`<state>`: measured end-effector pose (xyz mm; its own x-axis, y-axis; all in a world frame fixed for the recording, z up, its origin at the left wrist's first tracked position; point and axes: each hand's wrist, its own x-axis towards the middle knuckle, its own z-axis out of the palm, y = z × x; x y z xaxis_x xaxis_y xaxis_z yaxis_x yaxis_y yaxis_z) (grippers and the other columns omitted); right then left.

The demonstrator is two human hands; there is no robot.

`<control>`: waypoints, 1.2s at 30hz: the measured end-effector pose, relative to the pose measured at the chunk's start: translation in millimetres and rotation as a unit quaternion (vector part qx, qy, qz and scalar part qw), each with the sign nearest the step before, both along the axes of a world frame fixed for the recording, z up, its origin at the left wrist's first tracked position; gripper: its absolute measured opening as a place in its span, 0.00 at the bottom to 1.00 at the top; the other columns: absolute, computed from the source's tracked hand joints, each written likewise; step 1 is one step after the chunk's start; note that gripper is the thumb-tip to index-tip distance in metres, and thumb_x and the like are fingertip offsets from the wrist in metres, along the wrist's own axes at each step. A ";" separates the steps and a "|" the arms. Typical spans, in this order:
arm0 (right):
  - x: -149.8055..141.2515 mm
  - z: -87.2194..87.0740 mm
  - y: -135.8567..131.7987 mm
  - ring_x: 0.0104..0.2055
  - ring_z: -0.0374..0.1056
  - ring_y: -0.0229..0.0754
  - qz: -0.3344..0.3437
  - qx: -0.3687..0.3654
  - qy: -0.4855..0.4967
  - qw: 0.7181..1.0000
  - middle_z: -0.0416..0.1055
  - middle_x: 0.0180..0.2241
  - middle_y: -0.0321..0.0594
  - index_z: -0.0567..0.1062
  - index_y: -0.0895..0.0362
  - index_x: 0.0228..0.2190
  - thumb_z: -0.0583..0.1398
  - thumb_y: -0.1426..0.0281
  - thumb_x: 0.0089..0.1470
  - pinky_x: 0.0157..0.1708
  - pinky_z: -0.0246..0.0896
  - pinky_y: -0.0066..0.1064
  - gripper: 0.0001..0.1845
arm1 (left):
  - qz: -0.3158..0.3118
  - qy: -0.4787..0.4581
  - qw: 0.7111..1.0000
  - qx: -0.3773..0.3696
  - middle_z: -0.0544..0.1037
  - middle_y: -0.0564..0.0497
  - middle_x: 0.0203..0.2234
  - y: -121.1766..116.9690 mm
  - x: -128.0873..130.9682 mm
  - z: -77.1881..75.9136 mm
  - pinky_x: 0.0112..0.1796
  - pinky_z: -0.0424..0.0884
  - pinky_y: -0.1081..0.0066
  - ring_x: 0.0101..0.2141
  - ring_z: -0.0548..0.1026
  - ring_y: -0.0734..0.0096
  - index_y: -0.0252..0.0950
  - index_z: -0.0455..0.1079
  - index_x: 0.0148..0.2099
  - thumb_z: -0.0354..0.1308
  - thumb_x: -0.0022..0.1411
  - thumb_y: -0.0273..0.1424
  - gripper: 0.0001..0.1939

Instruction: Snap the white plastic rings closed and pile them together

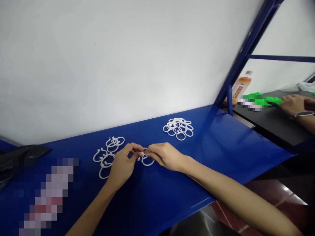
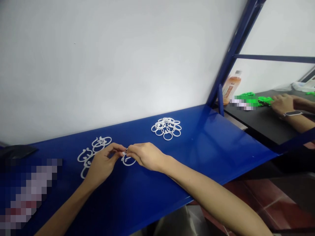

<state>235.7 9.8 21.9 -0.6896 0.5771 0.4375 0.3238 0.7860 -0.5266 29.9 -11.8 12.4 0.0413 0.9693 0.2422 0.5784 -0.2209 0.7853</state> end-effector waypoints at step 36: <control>119.3 -7.5 58.3 0.42 0.67 0.50 -0.410 0.128 -0.031 0.902 0.71 0.36 0.46 0.79 0.56 0.35 0.59 0.63 0.61 0.46 0.64 0.44 0.12 | -0.068 0.301 0.945 0.111 0.76 0.49 0.37 3.9 -14.7 -12.3 0.41 0.66 0.59 0.39 0.72 0.60 0.40 0.66 0.43 0.51 0.63 0.28 0.06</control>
<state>355.0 68.1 14.5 -0.1034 0.7901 0.6042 0.8746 0.3616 -0.3231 15.2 -7.9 0.1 0.3575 0.8732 0.3313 0.8595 -0.4464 0.2490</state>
